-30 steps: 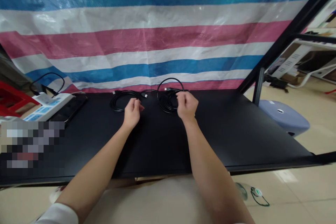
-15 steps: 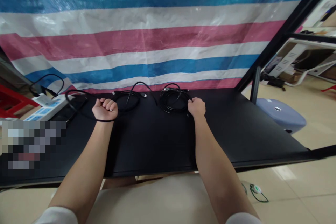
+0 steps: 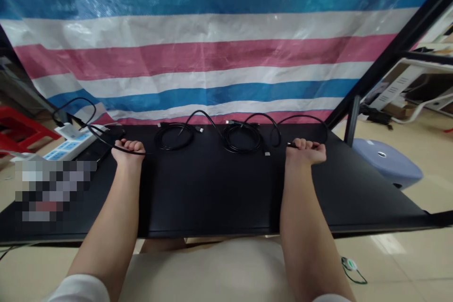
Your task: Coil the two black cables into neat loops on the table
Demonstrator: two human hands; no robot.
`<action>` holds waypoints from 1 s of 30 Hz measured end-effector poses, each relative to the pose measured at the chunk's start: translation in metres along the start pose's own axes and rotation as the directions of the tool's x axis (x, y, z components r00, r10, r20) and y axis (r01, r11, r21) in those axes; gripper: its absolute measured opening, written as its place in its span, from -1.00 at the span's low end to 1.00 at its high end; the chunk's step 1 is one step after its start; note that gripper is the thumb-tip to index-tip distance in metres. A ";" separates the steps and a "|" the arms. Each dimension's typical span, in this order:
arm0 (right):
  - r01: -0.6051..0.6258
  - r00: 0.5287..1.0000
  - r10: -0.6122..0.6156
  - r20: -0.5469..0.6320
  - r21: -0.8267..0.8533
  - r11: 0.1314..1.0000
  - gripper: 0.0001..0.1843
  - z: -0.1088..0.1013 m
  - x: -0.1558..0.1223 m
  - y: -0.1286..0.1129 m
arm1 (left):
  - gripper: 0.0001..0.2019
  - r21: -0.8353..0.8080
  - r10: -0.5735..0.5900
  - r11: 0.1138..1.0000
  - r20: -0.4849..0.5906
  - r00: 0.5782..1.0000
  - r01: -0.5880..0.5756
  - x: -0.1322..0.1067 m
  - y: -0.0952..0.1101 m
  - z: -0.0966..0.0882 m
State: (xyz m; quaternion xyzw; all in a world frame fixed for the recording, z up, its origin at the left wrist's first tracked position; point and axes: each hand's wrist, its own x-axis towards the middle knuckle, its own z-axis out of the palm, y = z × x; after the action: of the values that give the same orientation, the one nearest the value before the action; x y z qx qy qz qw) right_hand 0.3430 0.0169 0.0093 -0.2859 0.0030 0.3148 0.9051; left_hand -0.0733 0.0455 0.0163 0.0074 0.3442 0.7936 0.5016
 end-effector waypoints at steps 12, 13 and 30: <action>0.142 0.937 0.014 0.348 -0.418 0.897 -0.76 0.011 -0.021 0.031 | -0.78 0.375 0.208 0.906 0.013 0.978 -0.197 -0.021 -0.028 0.016; 0.216 0.918 -0.017 0.395 -0.466 0.858 -0.73 0.011 -0.023 0.036 | -0.78 0.403 0.227 0.887 0.046 0.973 -0.226 -0.021 -0.030 0.016; 0.542 0.818 -0.037 0.575 -0.746 0.386 -0.49 0.006 -0.046 0.068 | -0.75 0.776 0.433 0.247 0.447 0.783 -0.580 -0.023 -0.041 0.007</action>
State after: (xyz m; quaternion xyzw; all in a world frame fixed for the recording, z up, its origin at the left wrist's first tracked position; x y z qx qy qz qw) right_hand 0.2661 0.0368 -0.0121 -0.6260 -0.4327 0.1571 0.6294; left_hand -0.0268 0.0415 0.0066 0.4347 0.6475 0.6053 0.1593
